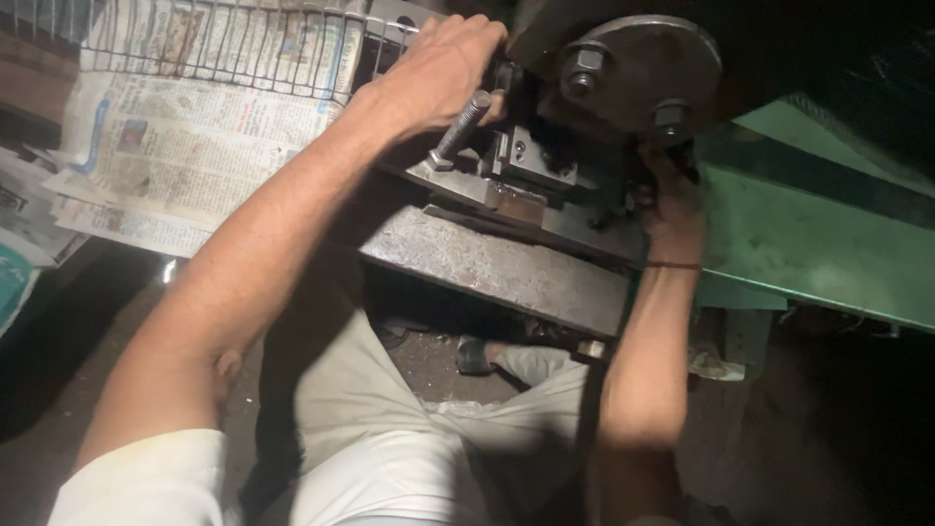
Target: The person sits on the floor and operates a manual metal press machine to cut a wire mesh grid. They feed the mesh into the press, use a foot pedal to activate the cutting mechanism, and remove the cut pieces. The person also handles a metal sheet, placing it into the press and adjusting it.
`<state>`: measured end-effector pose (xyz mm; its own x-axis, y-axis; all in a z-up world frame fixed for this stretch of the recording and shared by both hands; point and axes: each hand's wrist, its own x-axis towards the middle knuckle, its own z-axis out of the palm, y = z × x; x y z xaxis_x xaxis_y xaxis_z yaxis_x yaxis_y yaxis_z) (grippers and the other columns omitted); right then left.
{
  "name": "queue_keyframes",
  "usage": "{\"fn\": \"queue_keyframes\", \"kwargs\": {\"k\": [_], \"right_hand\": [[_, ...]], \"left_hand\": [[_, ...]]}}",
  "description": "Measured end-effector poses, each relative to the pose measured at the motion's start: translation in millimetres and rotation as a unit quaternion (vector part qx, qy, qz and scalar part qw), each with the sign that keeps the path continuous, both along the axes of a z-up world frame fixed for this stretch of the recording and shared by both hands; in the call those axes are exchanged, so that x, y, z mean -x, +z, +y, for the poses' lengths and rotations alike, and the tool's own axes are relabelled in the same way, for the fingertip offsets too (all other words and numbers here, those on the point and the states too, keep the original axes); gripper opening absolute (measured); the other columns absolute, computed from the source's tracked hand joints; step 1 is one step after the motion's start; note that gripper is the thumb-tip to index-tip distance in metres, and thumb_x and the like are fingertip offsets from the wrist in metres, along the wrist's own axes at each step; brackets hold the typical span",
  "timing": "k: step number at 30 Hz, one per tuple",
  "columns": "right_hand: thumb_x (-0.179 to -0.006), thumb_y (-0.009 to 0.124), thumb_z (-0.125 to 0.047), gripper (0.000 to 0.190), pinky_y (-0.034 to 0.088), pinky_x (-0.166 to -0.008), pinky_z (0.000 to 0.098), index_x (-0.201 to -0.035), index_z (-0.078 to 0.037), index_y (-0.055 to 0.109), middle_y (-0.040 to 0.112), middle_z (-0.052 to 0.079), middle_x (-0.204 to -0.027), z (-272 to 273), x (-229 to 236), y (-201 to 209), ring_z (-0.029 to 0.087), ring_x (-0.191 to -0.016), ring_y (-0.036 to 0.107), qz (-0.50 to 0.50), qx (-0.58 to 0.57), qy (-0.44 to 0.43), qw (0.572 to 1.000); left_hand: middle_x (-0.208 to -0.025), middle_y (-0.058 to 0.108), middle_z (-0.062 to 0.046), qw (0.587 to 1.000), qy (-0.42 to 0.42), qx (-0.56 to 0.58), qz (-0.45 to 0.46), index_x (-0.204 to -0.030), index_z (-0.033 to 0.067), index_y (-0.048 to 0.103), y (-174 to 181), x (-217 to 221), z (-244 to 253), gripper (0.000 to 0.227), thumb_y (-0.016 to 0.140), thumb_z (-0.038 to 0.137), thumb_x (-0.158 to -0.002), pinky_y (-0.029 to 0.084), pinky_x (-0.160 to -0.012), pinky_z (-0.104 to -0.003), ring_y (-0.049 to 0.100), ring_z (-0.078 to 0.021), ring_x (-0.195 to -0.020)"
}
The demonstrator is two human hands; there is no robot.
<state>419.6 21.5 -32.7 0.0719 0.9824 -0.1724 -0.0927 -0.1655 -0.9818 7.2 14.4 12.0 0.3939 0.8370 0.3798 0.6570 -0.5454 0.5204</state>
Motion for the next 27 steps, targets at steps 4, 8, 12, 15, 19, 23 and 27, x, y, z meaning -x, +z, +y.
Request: {"fn": "queue_keyframes", "kwargs": {"k": [4, 8, 12, 15, 19, 23, 27], "right_hand": [[-0.095, 0.082, -0.016, 0.019, 0.036, -0.05, 0.0197, -0.108, -0.01, 0.069, 0.064, -0.002, -0.089, -2, 10, 2, 0.005, -0.064, 0.053, -0.02, 0.002, 0.004, 1.0], [-0.09, 0.083, -0.016, 0.022, 0.036, -0.045, 0.0205, -0.108, -0.013, 0.07, 0.063, -0.003, -0.084, -7, 28, 3, 0.006, -0.057, 0.05, -0.017, 0.033, -0.03, 0.999], [-0.092, 0.083, -0.015, 0.021, 0.035, -0.046, 0.0207, -0.106, -0.014, 0.067, 0.062, -0.004, -0.085, -17, 38, 11, 0.007, -0.058, 0.049, -0.01, 0.014, 0.009, 1.0], [-0.092, 0.081, -0.014, 0.02, 0.034, -0.045, 0.0209, -0.105, -0.014, 0.067, 0.063, -0.003, -0.084, -19, 36, 9, 0.007, -0.056, 0.048, -0.006, 0.008, 0.003, 1.0], [-0.095, 0.08, -0.016, 0.016, 0.033, -0.043, 0.021, -0.106, -0.014, 0.068, 0.062, -0.003, -0.082, -11, 31, -3, 0.007, -0.053, 0.047, -0.01, 0.034, -0.027, 0.999], [-0.092, 0.08, -0.012, 0.018, 0.034, -0.042, 0.0219, -0.104, -0.014, 0.066, 0.064, -0.003, -0.082, -13, 34, 2, 0.008, -0.053, 0.05, -0.017, 0.016, -0.015, 1.0], [-0.093, 0.081, -0.011, 0.018, 0.033, -0.043, 0.0212, -0.104, -0.013, 0.067, 0.064, -0.002, -0.083, -20, 36, 5, 0.007, -0.054, 0.048, 0.009, -0.009, 0.01, 1.0]], "left_hand": [[-0.121, 0.061, -0.018, 1.0, 0.001, 0.021, 0.014, -0.139, 0.0042, 0.059, -3, 8, -4, 0.058, 0.078, 0.021, -0.088, 0.038, -0.103, -0.056, 0.055, -0.0377, -0.115], [-0.131, 0.06, -0.017, 1.0, 0.011, -0.007, -0.024, -0.14, 0.006, 0.059, -15, 6, -7, 0.059, 0.078, 0.01, -0.084, 0.03, -0.109, -0.063, 0.051, -0.0405, -0.125], [-0.133, 0.06, -0.016, 0.999, 0.019, 0.0, -0.038, -0.14, 0.0063, 0.06, -20, 5, -9, 0.059, 0.078, 0.008, -0.084, 0.025, -0.113, -0.063, 0.049, -0.0406, -0.13], [-0.131, 0.061, -0.016, 0.999, 0.017, 0.007, -0.044, -0.139, 0.0067, 0.061, -16, 6, -11, 0.056, 0.077, 0.011, -0.086, 0.028, -0.114, -0.061, 0.051, -0.0381, -0.129], [-0.131, 0.063, -0.014, 0.998, 0.015, 0.025, -0.061, -0.137, 0.0075, 0.063, -7, 8, -16, 0.052, 0.078, 0.017, -0.088, 0.029, -0.115, -0.06, 0.052, -0.0361, -0.127], [-0.132, 0.063, -0.014, 0.997, 0.013, 0.045, -0.069, -0.136, 0.0089, 0.063, -1, 9, -20, 0.059, 0.083, 0.025, -0.083, 0.032, -0.112, -0.059, 0.052, -0.0364, -0.126], [-0.138, 0.06, -0.016, 0.997, 0.011, 0.031, -0.072, -0.139, 0.0087, 0.062, -10, 10, -15, 0.061, 0.084, 0.026, -0.085, 0.03, -0.114, -0.06, 0.05, -0.0398, -0.13]]}}
